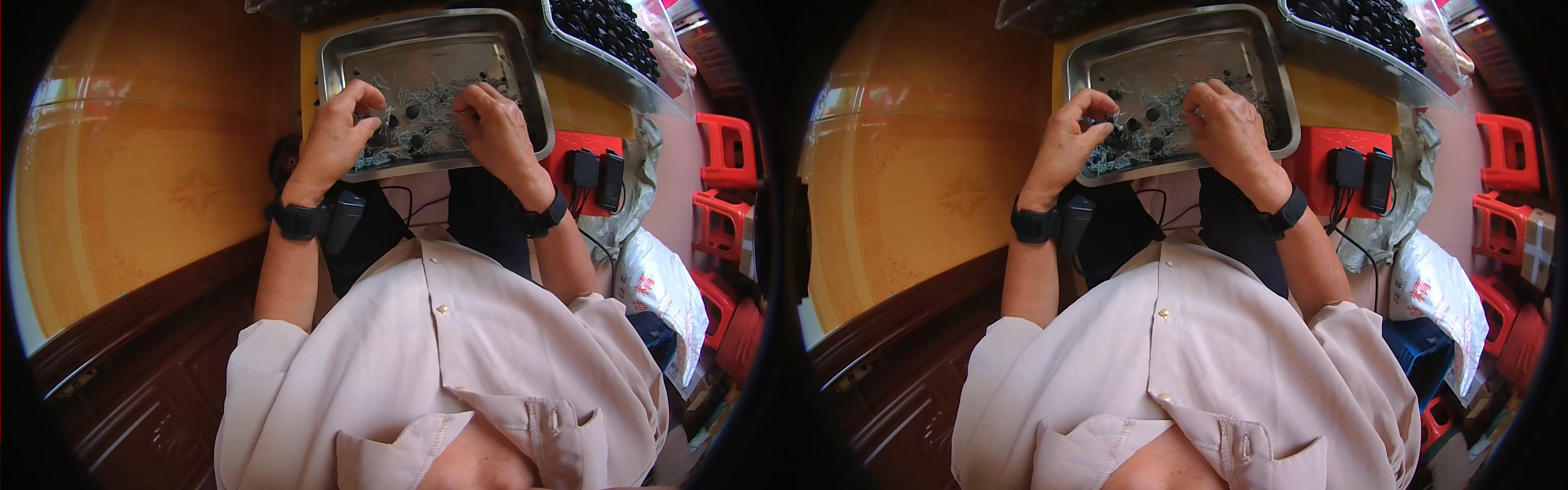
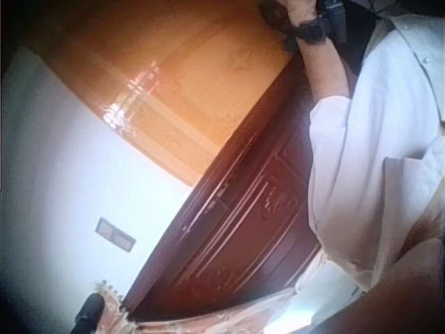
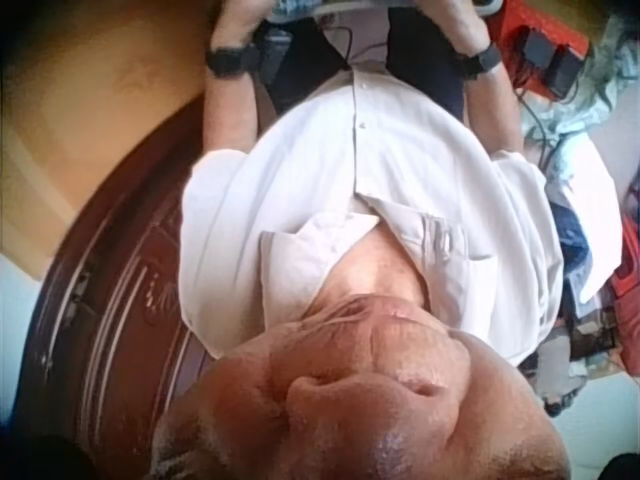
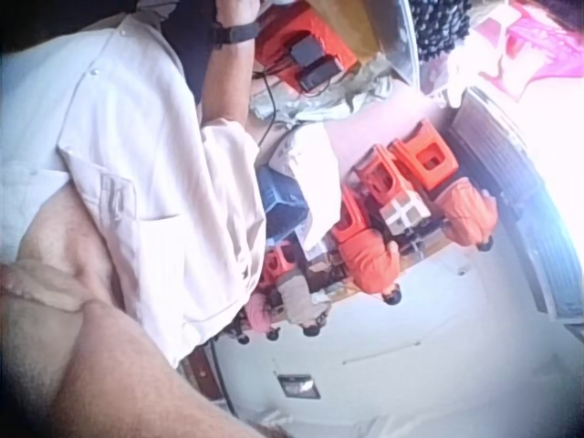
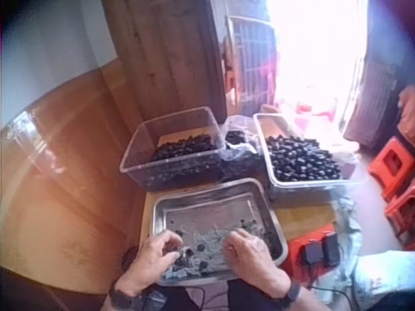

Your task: Sorting small black plastic components and metal clips into a tray.

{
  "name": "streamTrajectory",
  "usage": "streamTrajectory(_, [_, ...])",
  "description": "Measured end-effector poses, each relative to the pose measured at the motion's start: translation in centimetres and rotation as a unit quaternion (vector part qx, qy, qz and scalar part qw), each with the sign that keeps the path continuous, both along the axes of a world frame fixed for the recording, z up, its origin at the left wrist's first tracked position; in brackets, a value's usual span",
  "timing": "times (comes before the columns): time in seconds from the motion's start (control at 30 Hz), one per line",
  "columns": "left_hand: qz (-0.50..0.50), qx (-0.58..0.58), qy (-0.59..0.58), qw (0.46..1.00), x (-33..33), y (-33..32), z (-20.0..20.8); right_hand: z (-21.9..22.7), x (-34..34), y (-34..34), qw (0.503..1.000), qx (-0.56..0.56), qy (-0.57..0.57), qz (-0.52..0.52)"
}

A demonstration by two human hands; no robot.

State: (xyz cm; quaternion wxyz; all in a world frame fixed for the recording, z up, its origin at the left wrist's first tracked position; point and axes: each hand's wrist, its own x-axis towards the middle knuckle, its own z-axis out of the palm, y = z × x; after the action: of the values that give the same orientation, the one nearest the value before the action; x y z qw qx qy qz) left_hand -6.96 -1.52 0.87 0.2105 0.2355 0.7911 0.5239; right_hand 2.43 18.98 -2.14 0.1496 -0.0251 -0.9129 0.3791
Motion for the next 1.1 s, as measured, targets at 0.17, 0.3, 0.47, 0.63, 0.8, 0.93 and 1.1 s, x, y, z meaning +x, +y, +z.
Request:
streamTrajectory(0.17, [-0.046,-0.356,0.363,0.860,0.3,-0.3,-0.9,0.4,0.1,-0.2,0.997,-0.066,0.037,-0.002])
streamTrajectory(0.3, [-0.068,-0.402,0.377,0.832,0.5,-0.5,-2.2,0.5,0.3,-0.4,0.992,-0.113,0.058,-0.008])
streamTrajectory(0.47, [-0.056,-0.392,0.387,0.833,0.5,-0.1,-2.3,1.1,0.7,-0.5,0.959,-0.282,-0.018,-0.024])
streamTrajectory(0.63, [-0.015,-0.242,0.192,0.951,0.3,-0.1,-1.6,0.2,1.3,-0.2,0.932,-0.362,-0.036,-0.006])
streamTrajectory(0.8, [0.029,0.037,-0.174,0.984,1.3,0.4,-0.3,0.4,1.9,-1.0,0.909,-0.415,-0.032,0.019])
streamTrajectory(0.93, [0.023,0.186,-0.362,0.913,2.3,0.6,-0.4,0.9,1.9,-2.1,0.925,-0.377,-0.025,0.035])
streamTrajectory(1.1, [0.024,0.233,-0.428,0.873,3.0,0.4,-1.2,1.6,2.0,-3.1,0.914,-0.401,-0.041,0.050])
